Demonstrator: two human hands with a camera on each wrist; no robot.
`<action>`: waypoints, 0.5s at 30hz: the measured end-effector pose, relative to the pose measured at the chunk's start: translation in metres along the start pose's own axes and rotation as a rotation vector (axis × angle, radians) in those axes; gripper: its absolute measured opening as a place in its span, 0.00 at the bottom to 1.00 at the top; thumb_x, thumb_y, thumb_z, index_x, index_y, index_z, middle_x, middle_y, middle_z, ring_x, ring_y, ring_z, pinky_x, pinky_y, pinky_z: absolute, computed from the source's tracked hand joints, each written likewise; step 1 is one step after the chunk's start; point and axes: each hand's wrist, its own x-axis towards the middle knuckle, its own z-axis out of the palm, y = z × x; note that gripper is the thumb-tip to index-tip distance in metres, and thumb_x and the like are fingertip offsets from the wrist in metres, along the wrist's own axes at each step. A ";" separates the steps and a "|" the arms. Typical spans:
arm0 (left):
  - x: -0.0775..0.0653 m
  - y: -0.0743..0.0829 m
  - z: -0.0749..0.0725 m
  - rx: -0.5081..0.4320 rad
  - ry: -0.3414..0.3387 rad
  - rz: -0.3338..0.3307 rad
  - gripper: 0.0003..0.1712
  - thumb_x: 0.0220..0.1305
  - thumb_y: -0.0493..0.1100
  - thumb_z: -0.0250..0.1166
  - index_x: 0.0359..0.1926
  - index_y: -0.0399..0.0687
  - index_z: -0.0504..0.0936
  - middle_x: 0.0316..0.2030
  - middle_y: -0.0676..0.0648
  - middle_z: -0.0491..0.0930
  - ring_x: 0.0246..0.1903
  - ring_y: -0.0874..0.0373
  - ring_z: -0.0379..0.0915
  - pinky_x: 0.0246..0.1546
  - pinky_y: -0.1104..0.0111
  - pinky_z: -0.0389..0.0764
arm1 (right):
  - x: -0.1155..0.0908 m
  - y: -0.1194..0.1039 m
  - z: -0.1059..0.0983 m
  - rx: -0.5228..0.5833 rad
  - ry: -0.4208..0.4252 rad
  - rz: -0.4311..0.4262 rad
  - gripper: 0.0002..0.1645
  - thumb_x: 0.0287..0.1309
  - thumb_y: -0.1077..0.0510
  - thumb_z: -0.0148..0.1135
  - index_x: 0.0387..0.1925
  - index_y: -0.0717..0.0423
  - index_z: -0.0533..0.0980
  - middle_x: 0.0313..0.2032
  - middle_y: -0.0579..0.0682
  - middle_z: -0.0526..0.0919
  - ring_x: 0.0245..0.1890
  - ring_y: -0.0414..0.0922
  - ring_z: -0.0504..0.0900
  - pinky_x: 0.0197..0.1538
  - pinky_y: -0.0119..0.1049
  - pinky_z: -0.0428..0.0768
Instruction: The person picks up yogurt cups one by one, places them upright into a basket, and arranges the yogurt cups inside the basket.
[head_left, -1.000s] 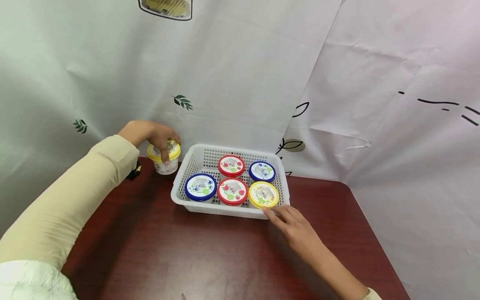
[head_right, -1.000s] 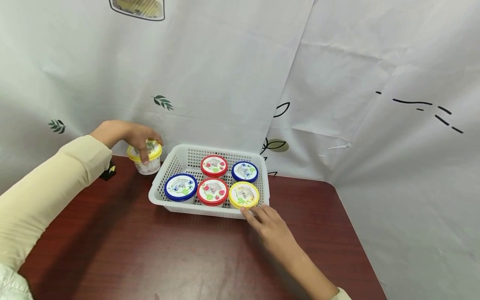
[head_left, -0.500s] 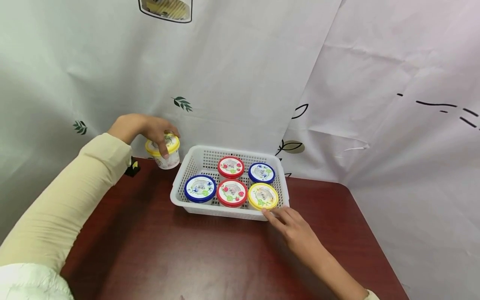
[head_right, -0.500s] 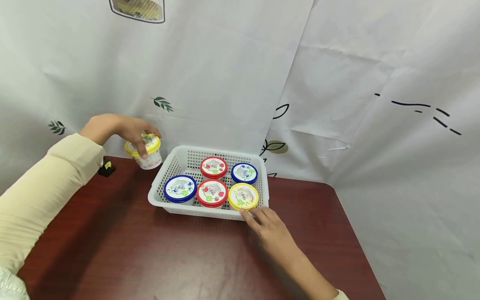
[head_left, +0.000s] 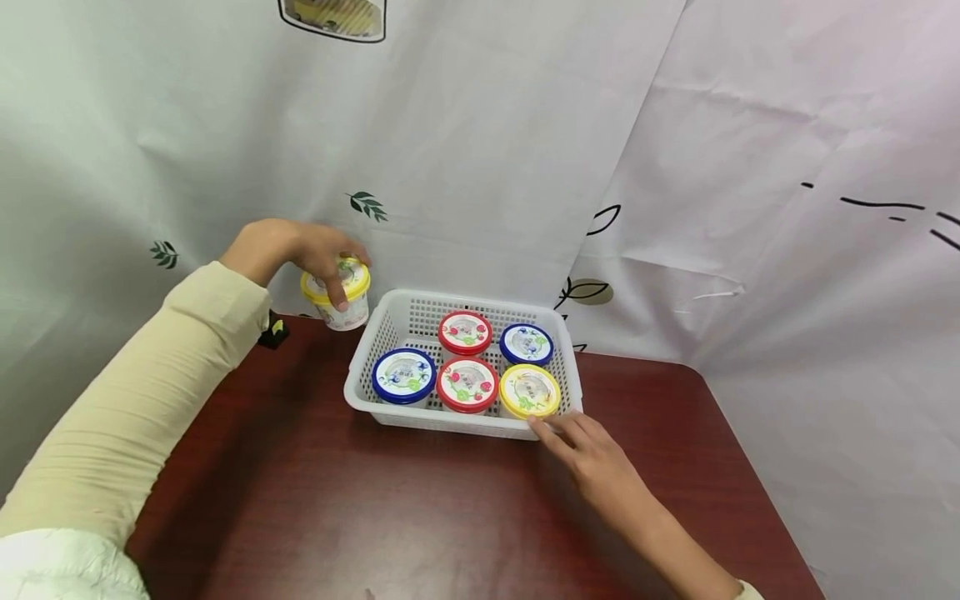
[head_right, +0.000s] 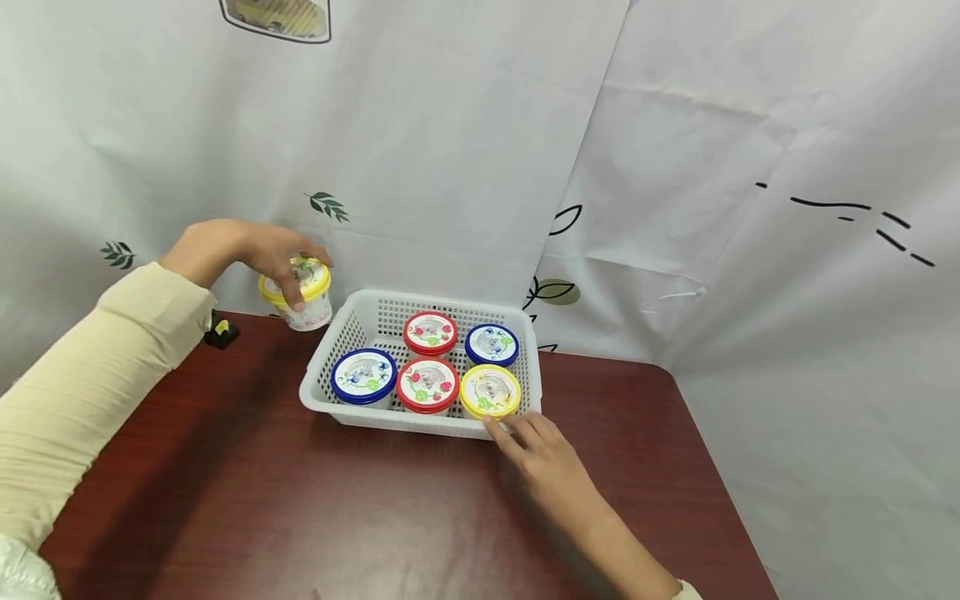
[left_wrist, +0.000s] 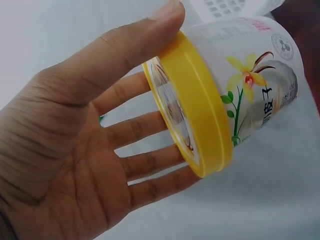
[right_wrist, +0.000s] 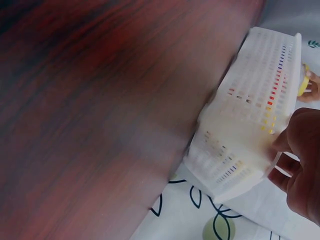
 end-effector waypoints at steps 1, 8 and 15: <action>-0.001 0.003 -0.002 0.004 0.002 -0.008 0.59 0.58 0.55 0.88 0.83 0.41 0.70 0.77 0.30 0.72 0.69 0.34 0.72 0.67 0.39 0.81 | 0.000 0.000 0.000 0.000 0.000 0.001 0.43 0.55 0.76 0.72 0.73 0.50 0.83 0.57 0.52 0.87 0.56 0.52 0.86 0.60 0.49 0.89; 0.000 0.022 -0.012 0.056 0.013 -0.012 0.59 0.59 0.56 0.88 0.84 0.43 0.70 0.79 0.30 0.71 0.72 0.34 0.70 0.69 0.38 0.79 | 0.000 0.001 0.000 0.005 0.005 0.008 0.44 0.54 0.77 0.72 0.73 0.51 0.83 0.56 0.52 0.87 0.56 0.52 0.86 0.60 0.49 0.89; 0.004 0.033 -0.013 0.046 0.011 0.020 0.58 0.60 0.57 0.87 0.85 0.46 0.70 0.78 0.33 0.73 0.70 0.37 0.72 0.69 0.41 0.80 | 0.001 0.000 0.002 0.008 0.002 0.006 0.42 0.58 0.76 0.70 0.73 0.51 0.83 0.56 0.52 0.87 0.56 0.52 0.86 0.61 0.50 0.89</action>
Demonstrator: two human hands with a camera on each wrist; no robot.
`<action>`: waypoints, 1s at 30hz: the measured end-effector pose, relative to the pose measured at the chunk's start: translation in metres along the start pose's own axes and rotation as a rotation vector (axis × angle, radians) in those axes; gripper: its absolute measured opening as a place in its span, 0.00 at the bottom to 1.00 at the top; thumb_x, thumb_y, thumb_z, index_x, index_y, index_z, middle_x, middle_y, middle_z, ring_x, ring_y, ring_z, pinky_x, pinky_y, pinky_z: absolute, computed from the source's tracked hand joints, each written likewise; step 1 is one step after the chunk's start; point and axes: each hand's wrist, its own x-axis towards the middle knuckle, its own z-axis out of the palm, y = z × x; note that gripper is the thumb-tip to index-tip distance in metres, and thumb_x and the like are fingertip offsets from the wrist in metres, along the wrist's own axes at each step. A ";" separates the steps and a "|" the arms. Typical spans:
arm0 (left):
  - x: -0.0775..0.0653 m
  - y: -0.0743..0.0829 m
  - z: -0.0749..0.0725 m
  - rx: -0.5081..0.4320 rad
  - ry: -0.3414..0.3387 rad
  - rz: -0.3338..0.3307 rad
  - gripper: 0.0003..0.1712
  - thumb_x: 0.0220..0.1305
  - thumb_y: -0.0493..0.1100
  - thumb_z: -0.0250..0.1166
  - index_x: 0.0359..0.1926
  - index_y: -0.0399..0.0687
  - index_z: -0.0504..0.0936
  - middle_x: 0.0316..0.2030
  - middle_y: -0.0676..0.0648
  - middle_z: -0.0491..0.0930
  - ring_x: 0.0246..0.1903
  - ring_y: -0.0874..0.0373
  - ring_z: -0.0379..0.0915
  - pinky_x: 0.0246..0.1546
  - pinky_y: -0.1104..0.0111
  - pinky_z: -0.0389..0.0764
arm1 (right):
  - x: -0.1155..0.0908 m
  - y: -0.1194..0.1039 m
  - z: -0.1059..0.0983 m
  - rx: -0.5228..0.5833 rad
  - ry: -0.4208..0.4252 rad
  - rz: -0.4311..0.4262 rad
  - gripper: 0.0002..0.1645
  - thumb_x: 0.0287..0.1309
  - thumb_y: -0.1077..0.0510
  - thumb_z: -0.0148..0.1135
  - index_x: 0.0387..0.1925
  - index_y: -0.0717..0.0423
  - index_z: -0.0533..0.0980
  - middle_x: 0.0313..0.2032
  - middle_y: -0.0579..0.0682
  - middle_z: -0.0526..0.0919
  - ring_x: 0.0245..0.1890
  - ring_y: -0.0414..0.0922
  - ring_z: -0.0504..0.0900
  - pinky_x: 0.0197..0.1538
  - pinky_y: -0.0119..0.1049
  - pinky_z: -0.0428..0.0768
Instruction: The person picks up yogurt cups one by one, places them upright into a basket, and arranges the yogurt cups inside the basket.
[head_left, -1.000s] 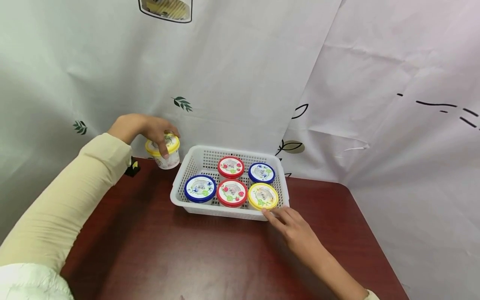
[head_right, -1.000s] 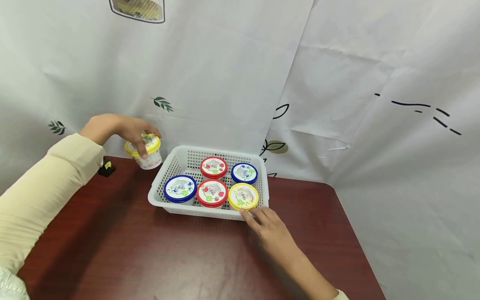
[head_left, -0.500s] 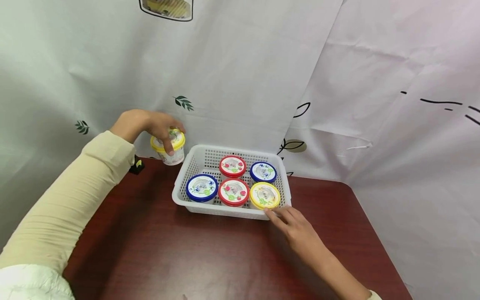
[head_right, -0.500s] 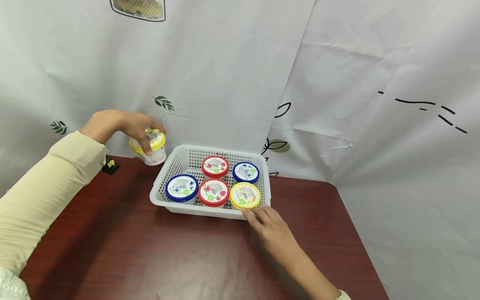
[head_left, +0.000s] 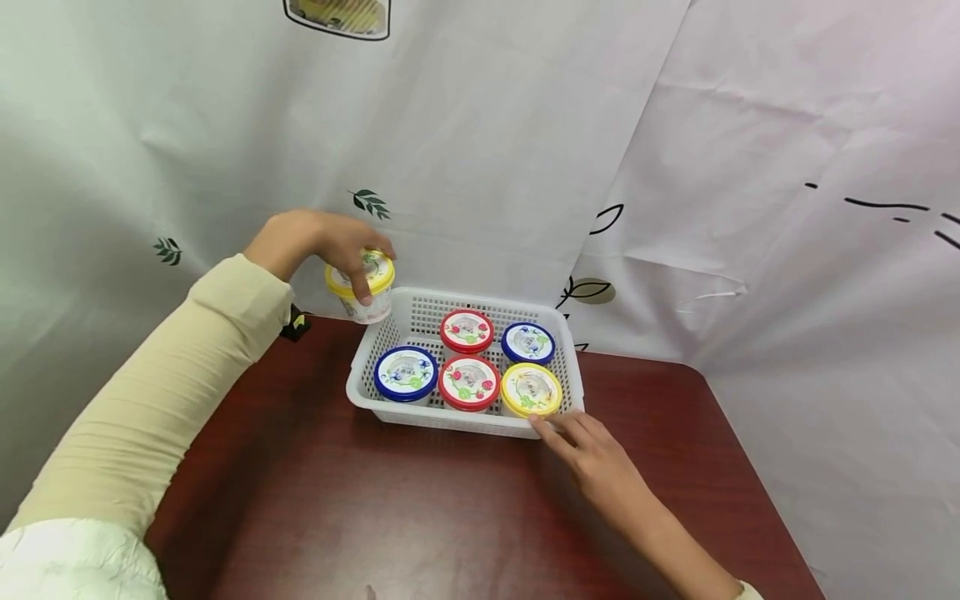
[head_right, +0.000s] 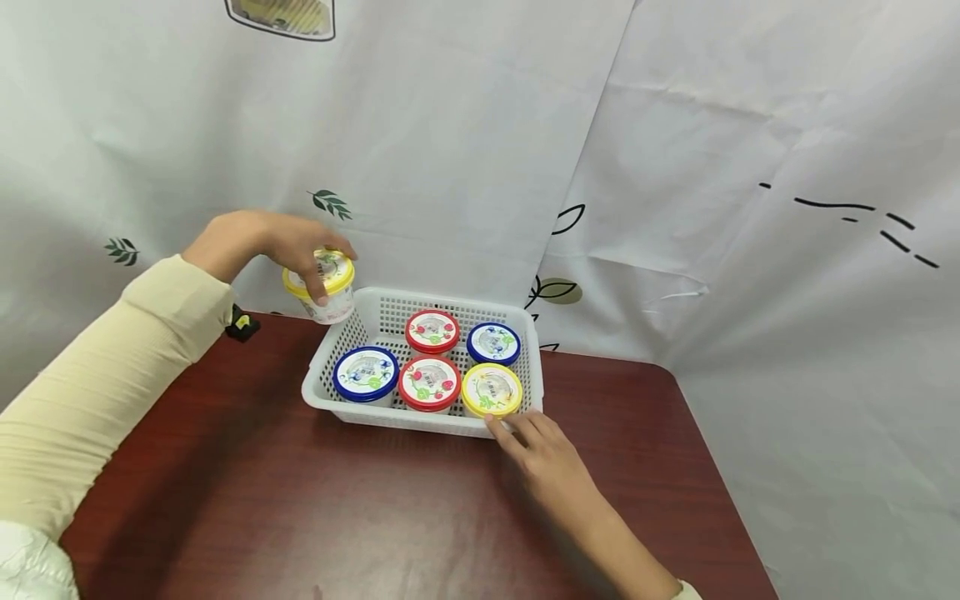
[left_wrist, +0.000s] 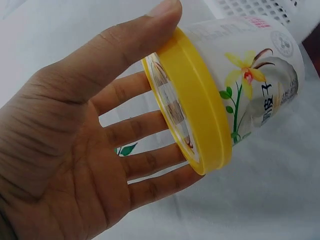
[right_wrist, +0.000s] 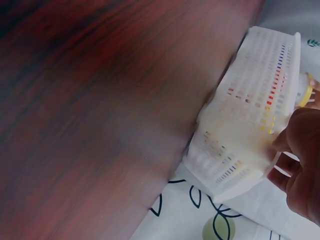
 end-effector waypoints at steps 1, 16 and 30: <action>0.001 0.001 0.000 0.003 0.000 0.005 0.58 0.60 0.57 0.87 0.85 0.46 0.70 0.78 0.33 0.73 0.70 0.38 0.72 0.68 0.41 0.80 | 0.000 0.000 0.000 0.001 0.001 0.000 0.42 0.58 0.76 0.70 0.73 0.51 0.83 0.56 0.52 0.87 0.56 0.52 0.86 0.61 0.50 0.89; 0.023 0.032 0.010 -0.009 0.005 0.050 0.55 0.59 0.57 0.87 0.83 0.50 0.73 0.74 0.38 0.77 0.68 0.41 0.74 0.69 0.42 0.80 | -0.003 0.002 0.000 0.005 0.019 -0.007 0.45 0.53 0.78 0.72 0.73 0.51 0.83 0.55 0.53 0.87 0.55 0.53 0.87 0.60 0.50 0.89; 0.051 0.037 0.033 -0.061 -0.004 0.076 0.54 0.61 0.56 0.85 0.84 0.50 0.72 0.80 0.37 0.73 0.75 0.39 0.70 0.77 0.38 0.75 | -0.004 0.000 -0.002 0.001 -0.001 0.010 0.46 0.53 0.78 0.73 0.74 0.51 0.82 0.57 0.53 0.87 0.56 0.53 0.86 0.60 0.50 0.89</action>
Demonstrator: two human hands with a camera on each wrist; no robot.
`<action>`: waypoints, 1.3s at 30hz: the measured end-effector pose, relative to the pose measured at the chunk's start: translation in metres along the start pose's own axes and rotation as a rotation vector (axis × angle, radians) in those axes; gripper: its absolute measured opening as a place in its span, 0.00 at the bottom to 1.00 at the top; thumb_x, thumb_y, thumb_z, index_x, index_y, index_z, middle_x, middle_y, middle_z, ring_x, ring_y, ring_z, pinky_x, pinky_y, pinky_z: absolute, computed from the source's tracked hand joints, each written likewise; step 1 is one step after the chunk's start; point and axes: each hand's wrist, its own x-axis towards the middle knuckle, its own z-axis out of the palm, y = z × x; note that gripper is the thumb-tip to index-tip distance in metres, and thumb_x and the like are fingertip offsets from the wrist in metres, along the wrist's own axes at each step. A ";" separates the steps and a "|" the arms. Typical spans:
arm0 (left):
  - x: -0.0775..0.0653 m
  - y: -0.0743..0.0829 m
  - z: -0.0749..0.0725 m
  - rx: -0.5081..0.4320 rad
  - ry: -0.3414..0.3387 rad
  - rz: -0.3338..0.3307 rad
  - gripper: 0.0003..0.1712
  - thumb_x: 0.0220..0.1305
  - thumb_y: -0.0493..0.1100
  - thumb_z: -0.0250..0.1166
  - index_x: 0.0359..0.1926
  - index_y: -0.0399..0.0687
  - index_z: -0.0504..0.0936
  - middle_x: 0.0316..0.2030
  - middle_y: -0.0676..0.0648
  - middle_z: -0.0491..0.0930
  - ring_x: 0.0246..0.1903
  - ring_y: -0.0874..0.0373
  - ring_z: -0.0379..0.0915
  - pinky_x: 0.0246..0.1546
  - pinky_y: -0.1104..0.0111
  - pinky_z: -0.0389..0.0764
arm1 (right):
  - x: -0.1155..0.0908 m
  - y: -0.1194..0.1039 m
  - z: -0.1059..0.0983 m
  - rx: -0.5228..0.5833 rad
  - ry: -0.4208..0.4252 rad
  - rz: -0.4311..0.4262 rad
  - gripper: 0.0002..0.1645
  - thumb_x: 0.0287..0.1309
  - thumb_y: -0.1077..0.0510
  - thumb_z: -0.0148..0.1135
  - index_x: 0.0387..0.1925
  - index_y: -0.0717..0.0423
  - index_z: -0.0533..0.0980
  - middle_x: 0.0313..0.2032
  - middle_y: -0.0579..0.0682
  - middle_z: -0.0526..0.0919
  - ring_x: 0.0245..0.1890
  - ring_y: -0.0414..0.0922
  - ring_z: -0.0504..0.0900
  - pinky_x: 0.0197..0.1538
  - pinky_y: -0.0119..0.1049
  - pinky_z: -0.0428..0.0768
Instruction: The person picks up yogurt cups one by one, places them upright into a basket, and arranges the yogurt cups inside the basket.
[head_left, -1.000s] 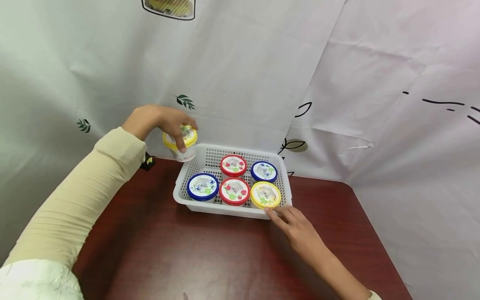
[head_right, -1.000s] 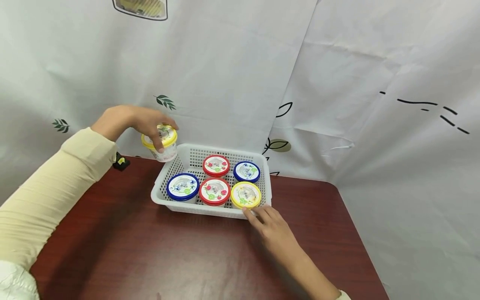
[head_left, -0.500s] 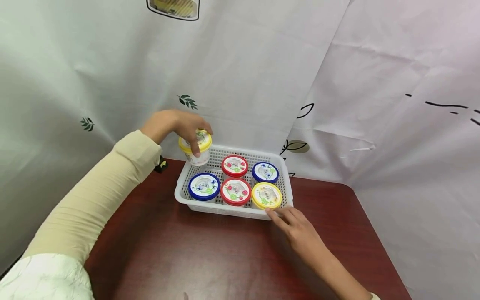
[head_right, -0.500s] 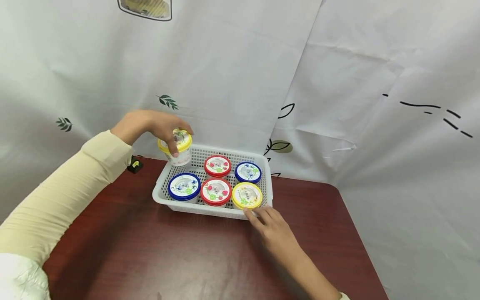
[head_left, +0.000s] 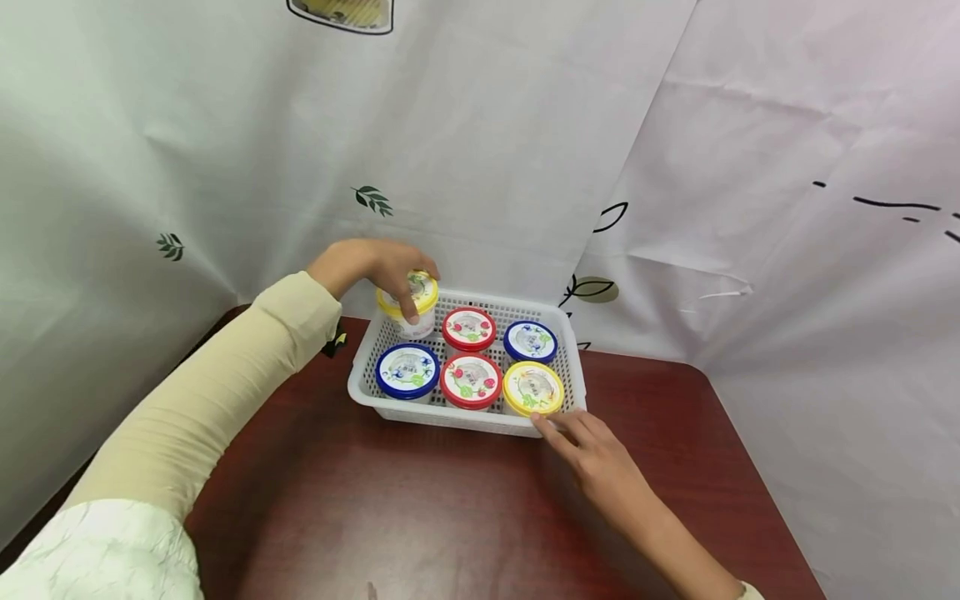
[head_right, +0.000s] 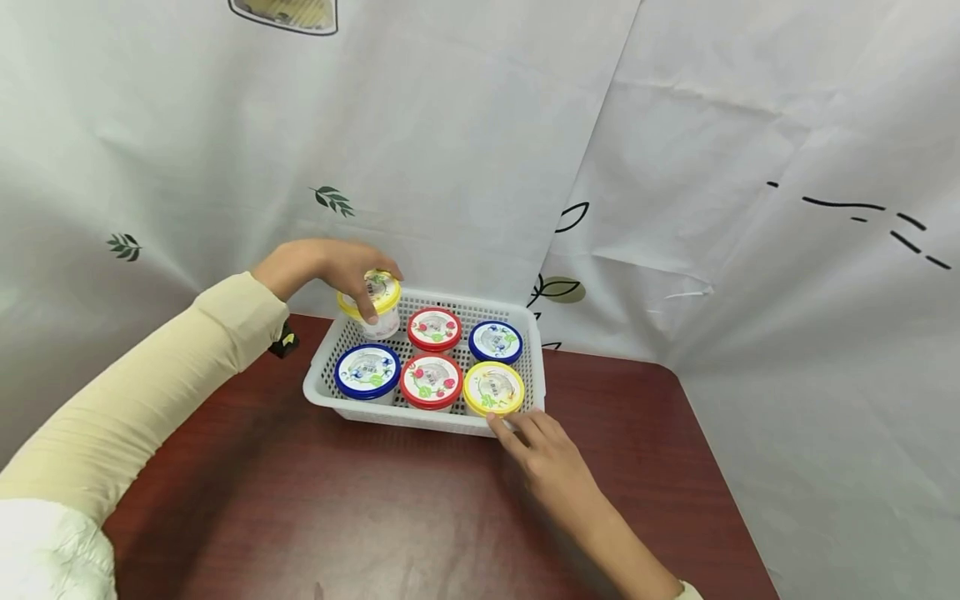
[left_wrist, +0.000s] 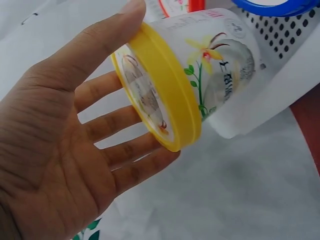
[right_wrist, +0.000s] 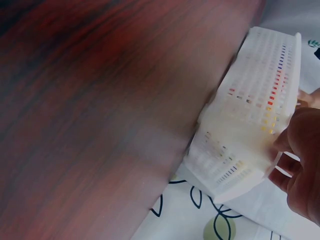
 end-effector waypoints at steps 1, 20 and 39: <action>0.001 0.000 0.001 -0.006 0.003 -0.002 0.54 0.61 0.56 0.85 0.84 0.50 0.72 0.80 0.37 0.73 0.75 0.39 0.70 0.78 0.37 0.74 | 0.000 0.000 0.000 0.000 -0.002 0.001 0.46 0.53 0.78 0.74 0.74 0.51 0.82 0.57 0.53 0.87 0.56 0.53 0.86 0.60 0.50 0.89; 0.019 -0.011 0.029 -0.041 0.042 -0.008 0.52 0.63 0.55 0.84 0.83 0.48 0.73 0.80 0.36 0.73 0.79 0.37 0.68 0.80 0.38 0.72 | 0.002 -0.006 -0.003 0.008 0.012 -0.007 0.46 0.53 0.77 0.71 0.74 0.51 0.82 0.56 0.53 0.87 0.56 0.54 0.86 0.61 0.51 0.89; 0.024 -0.011 0.048 -0.058 0.059 -0.006 0.50 0.64 0.56 0.83 0.82 0.47 0.74 0.77 0.36 0.75 0.77 0.38 0.70 0.79 0.38 0.74 | 0.000 -0.009 -0.003 0.012 0.004 0.002 0.44 0.56 0.76 0.71 0.75 0.50 0.81 0.57 0.53 0.87 0.56 0.54 0.86 0.60 0.51 0.89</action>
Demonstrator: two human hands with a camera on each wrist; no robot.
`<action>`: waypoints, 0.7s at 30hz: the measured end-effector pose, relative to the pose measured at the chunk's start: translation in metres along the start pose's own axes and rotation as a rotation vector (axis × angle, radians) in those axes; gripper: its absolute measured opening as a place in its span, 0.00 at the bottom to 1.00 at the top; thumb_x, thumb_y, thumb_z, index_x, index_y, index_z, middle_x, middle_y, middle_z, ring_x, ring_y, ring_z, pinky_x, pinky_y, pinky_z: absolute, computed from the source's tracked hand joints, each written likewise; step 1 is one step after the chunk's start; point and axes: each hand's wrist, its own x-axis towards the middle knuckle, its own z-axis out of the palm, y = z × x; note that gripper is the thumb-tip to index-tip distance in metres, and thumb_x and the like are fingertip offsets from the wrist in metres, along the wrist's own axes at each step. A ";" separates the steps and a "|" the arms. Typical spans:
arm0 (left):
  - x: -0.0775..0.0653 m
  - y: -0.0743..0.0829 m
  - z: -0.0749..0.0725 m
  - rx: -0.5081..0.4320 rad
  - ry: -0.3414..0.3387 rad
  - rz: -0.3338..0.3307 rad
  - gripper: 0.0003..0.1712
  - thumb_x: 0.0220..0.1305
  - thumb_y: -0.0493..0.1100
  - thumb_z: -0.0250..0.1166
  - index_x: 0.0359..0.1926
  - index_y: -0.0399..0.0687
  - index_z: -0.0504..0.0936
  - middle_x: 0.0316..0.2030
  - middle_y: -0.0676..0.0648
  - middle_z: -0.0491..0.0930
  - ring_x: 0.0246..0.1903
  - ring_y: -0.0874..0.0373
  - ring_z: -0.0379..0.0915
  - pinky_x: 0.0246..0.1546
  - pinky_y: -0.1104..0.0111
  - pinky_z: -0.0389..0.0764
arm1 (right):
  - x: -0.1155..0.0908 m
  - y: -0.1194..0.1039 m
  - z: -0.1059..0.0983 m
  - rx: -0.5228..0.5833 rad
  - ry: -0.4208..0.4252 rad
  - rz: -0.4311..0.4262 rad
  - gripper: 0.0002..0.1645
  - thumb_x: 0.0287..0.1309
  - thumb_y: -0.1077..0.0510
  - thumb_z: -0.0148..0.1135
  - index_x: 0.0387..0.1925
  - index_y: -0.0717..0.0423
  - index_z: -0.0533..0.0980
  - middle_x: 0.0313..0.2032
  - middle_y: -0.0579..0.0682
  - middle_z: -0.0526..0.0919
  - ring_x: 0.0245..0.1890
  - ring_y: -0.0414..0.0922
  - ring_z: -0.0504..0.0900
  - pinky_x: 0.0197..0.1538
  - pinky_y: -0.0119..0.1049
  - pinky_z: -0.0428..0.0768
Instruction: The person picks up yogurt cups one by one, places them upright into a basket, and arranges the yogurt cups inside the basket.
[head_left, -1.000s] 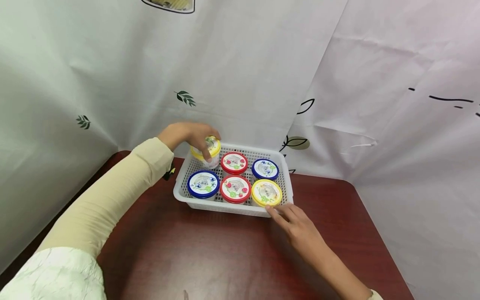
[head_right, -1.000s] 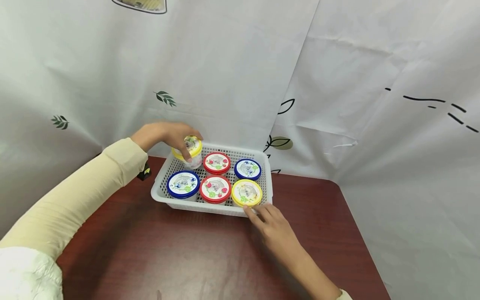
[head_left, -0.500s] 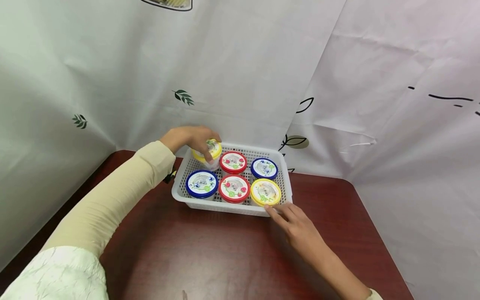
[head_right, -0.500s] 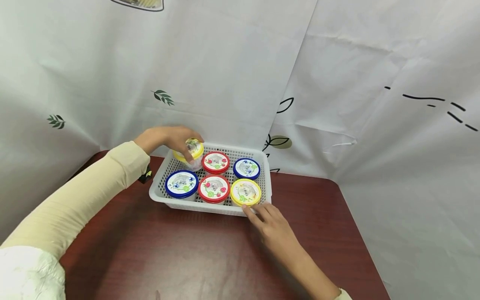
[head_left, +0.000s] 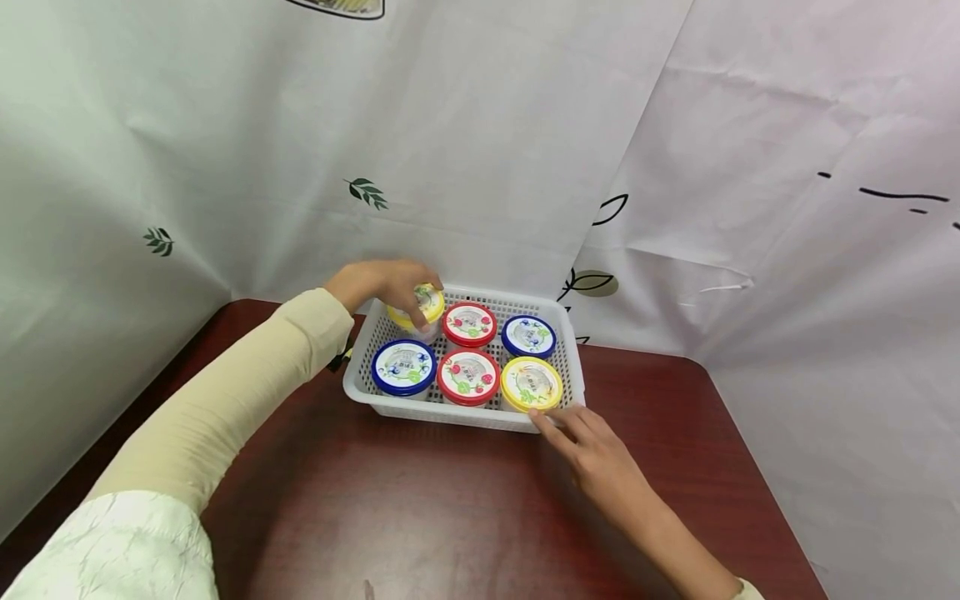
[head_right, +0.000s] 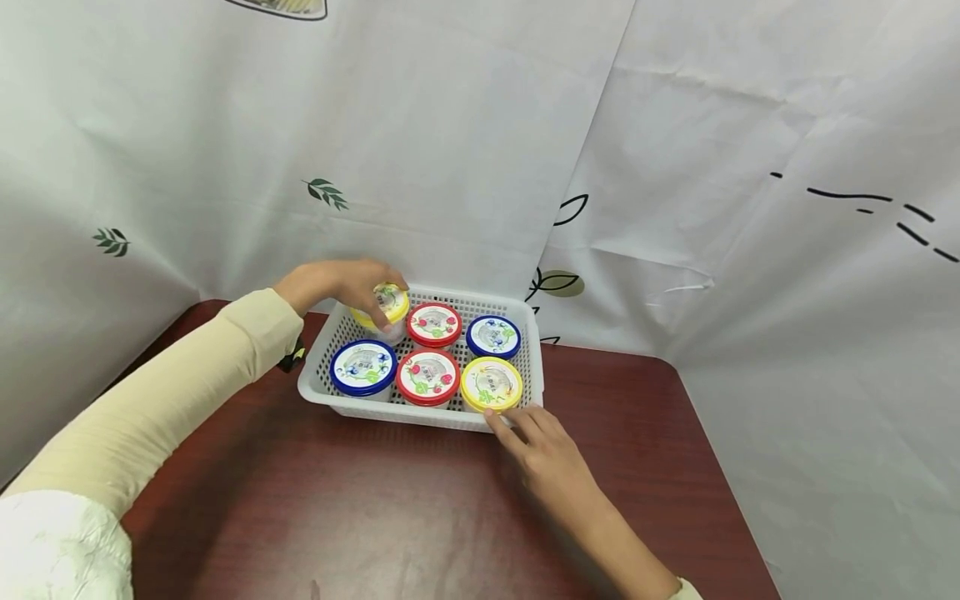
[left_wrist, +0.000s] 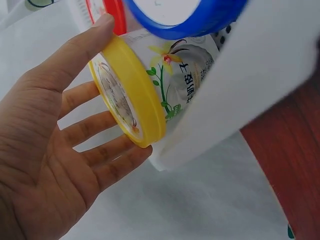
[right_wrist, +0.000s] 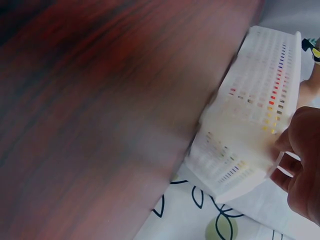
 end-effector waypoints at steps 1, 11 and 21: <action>0.000 0.000 0.001 0.005 -0.001 -0.006 0.50 0.65 0.56 0.83 0.82 0.47 0.74 0.78 0.36 0.74 0.77 0.37 0.70 0.79 0.38 0.74 | 0.000 0.000 0.000 0.001 0.001 -0.001 0.44 0.56 0.76 0.71 0.75 0.50 0.81 0.56 0.53 0.87 0.56 0.54 0.86 0.60 0.51 0.89; 0.001 0.002 0.011 0.024 -0.034 -0.035 0.48 0.65 0.56 0.83 0.82 0.53 0.75 0.74 0.36 0.73 0.74 0.38 0.71 0.77 0.37 0.76 | -0.002 0.000 -0.002 0.012 0.002 0.006 0.46 0.54 0.76 0.74 0.75 0.50 0.81 0.56 0.53 0.87 0.56 0.54 0.86 0.61 0.52 0.89; 0.007 0.011 0.015 0.075 -0.088 -0.029 0.51 0.67 0.60 0.81 0.85 0.52 0.72 0.79 0.36 0.72 0.79 0.36 0.68 0.80 0.37 0.71 | -0.004 0.000 -0.004 0.013 -0.007 0.010 0.44 0.55 0.75 0.74 0.74 0.51 0.82 0.56 0.53 0.87 0.55 0.53 0.86 0.60 0.52 0.89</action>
